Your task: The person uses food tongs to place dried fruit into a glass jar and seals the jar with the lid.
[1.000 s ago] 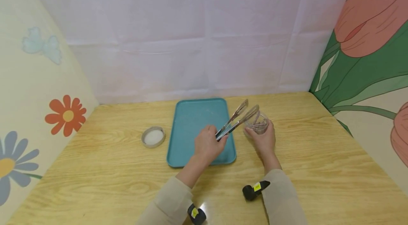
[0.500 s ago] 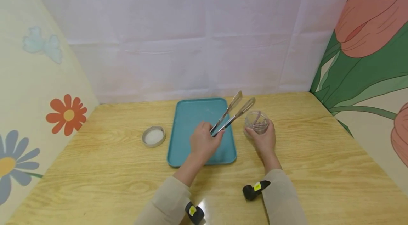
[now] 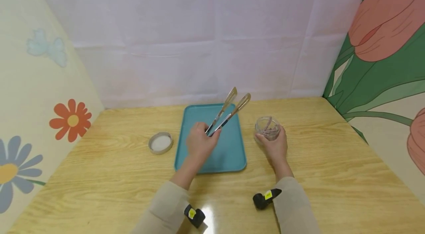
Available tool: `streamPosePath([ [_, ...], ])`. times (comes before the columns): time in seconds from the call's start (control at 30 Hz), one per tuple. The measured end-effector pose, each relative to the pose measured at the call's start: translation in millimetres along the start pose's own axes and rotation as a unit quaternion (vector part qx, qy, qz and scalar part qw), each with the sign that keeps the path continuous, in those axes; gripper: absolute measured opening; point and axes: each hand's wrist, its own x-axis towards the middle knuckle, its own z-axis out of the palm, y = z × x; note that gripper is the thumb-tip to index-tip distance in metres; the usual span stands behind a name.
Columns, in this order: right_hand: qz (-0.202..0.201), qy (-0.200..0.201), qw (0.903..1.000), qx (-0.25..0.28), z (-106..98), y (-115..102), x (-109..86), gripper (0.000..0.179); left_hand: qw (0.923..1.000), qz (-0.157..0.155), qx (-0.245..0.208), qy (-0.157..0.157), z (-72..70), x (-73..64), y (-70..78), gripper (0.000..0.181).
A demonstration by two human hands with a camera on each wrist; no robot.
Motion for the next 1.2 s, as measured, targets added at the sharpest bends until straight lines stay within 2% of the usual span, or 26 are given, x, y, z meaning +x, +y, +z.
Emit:
streamPosePath([
  [0.17,-0.001,0.001,1.0000,-0.004,-1,-2,-1.3,0.093,0.9999,-0.011,0.005,0.003,-5.1,3.6,-5.7,0.033],
  [0.33,-0.004,0.000,0.9999,-0.013,-2,-4,-2.9,0.093,0.9997,-0.020,-0.012,0.009,-11.6,9.4,-10.2,0.032],
  [0.63,-0.002,-0.009,0.9999,-0.007,-1,-3,-2.1,0.095,0.9977,-0.068,-0.001,0.007,-27.4,19.7,-26.9,0.033],
  [1.0,-0.005,-0.004,0.9999,-0.015,-1,-1,-0.7,0.095,0.9919,-0.118,-0.002,0.047,-48.3,31.1,-49.7,0.033],
  [1.2,-0.002,-0.005,0.9999,-0.012,-1,1,-0.1,0.096,0.9891,-0.138,-0.017,0.048,-56.6,33.7,-63.2,0.034],
])
